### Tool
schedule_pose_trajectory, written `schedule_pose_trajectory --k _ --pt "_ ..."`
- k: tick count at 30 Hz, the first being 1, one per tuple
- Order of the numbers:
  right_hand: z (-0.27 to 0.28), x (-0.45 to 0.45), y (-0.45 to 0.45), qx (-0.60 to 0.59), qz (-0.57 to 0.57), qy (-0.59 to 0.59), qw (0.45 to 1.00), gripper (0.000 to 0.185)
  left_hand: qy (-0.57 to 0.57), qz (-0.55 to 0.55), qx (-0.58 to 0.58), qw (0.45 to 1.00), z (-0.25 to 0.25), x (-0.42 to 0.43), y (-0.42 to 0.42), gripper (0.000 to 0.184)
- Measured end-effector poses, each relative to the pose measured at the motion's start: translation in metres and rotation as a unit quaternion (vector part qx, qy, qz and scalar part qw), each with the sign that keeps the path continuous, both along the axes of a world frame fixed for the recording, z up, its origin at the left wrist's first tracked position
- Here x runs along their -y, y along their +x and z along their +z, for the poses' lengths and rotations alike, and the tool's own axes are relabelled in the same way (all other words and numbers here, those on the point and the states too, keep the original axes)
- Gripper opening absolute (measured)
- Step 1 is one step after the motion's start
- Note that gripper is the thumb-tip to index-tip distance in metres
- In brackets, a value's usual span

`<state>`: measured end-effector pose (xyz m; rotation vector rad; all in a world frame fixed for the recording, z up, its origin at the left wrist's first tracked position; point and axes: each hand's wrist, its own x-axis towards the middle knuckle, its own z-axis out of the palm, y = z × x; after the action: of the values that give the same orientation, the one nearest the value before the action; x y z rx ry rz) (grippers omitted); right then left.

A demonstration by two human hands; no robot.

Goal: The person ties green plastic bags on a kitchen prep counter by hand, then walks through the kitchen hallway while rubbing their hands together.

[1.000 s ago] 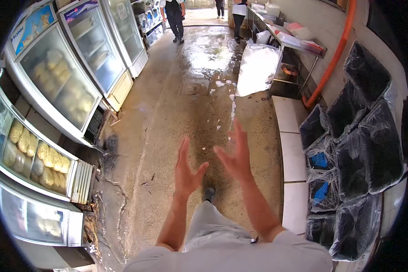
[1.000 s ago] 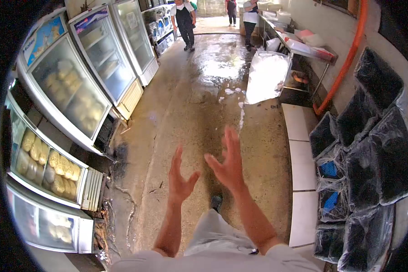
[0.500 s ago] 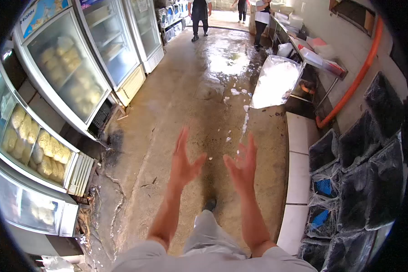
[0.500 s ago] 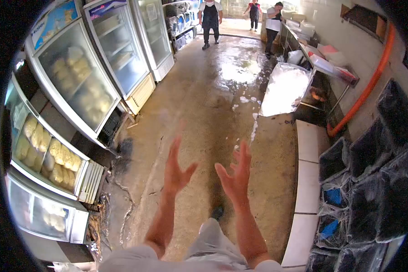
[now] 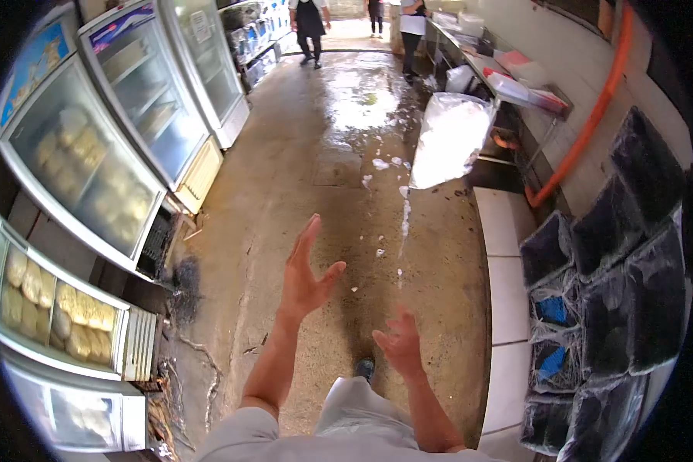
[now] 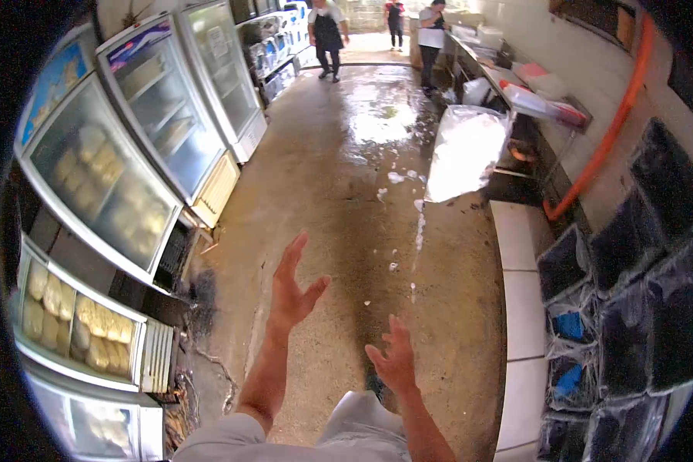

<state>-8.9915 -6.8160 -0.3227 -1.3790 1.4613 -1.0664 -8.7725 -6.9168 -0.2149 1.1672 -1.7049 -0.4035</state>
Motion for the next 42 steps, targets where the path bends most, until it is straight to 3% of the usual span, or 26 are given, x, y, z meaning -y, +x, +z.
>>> schedule_pose_trajectory --k 1,4,7,9,13,16,17,18,19,21,23,25,26,29,30,35,38,42 --pt "0.006 -0.001 0.002 0.01 0.0 0.03 1.0 0.084 0.006 -0.013 0.019 1.0 -0.007 0.004 -0.007 0.074" --pt "0.027 0.023 -0.004 0.019 -0.052 -0.077 0.995 0.08 0.053 -0.067 0.034 0.996 -0.039 0.009 -0.035 0.063" --pt "0.058 0.016 -0.031 -0.011 -0.11 -0.143 0.984 0.072 0.13 -0.167 0.049 0.976 -0.12 -0.03 -0.081 0.051" --pt "0.077 -0.014 -0.052 0.022 -0.16 -0.154 0.975 0.068 0.218 -0.296 0.025 0.93 -0.119 -0.08 -0.123 0.048" --pt "0.072 -0.114 -0.087 0.0 -0.258 -0.108 0.96 0.059 0.211 -0.569 0.053 0.793 -0.085 -0.178 -0.172 0.035" --pt "0.044 -0.224 -0.095 -0.05 -0.357 -0.07 0.93 0.047 0.126 -0.679 0.182 0.7 -0.083 -0.236 -0.191 0.032" --pt "0.029 -0.271 -0.094 -0.022 -0.396 -0.053 0.917 0.043 0.103 -0.71 0.167 0.676 -0.089 -0.253 -0.196 0.03" --pt "0.013 -0.316 -0.09 0.01 -0.435 -0.033 0.9 0.038 0.138 -0.72 0.235 0.638 -0.07 -0.267 -0.199 0.027" --pt "-0.007 -0.354 -0.082 0.097 -0.474 -0.12 0.867 0.036 0.115 -0.724 0.242 0.635 -0.062 -0.28 -0.201 0.027" --pt "0.003 -0.426 -0.036 -0.019 -0.568 -0.088 0.818 0.034 0.106 -0.734 0.218 0.635 -0.056 -0.316 -0.201 0.028" --pt "0.043 -0.47 0.023 0.014 -0.661 -0.039 0.749 0.035 0.134 -0.754 0.158 0.624 -0.06 -0.364 -0.195 0.03" --pt "0.047 -0.518 0.079 0.052 -0.704 -0.084 0.703 0.036 0.147 -0.786 0.122 0.587 -0.067 -0.418 -0.194 0.031" --pt "0.044 -0.54 0.105 -0.012 -0.725 -0.067 0.685 0.035 0.147 -0.799 0.112 0.573 -0.078 -0.449 -0.189 0.032" --pt "0.028 -0.6 0.179 0.046 -0.775 -0.078 0.625 0.035 0.155 -0.865 0.163 0.448 -0.089 -0.56 -0.157 0.029" --pt "0.023 -0.625 0.204 0.039 -0.785 -0.091 0.612 0.034 0.135 -0.898 0.181 0.379 -0.078 -0.6 -0.134 0.025" --pt "0.043 -0.712 0.282 0.038 -0.888 -0.147 0.434 0.03 0.058 -0.977 0.144 0.147 -0.052 -0.739 -0.085 0.025" --pt "0.048 -0.759 0.305 0.023 -0.911 -0.165 0.378 0.029 0.032 -0.986 0.149 0.074 -0.043 -0.806 -0.075 0.029" --pt "0.028 -0.829 0.32 0.048 -0.915 -0.233 0.327 0.028 0.033 -0.986 0.162 0.037 -0.071 -0.888 -0.063 0.033"
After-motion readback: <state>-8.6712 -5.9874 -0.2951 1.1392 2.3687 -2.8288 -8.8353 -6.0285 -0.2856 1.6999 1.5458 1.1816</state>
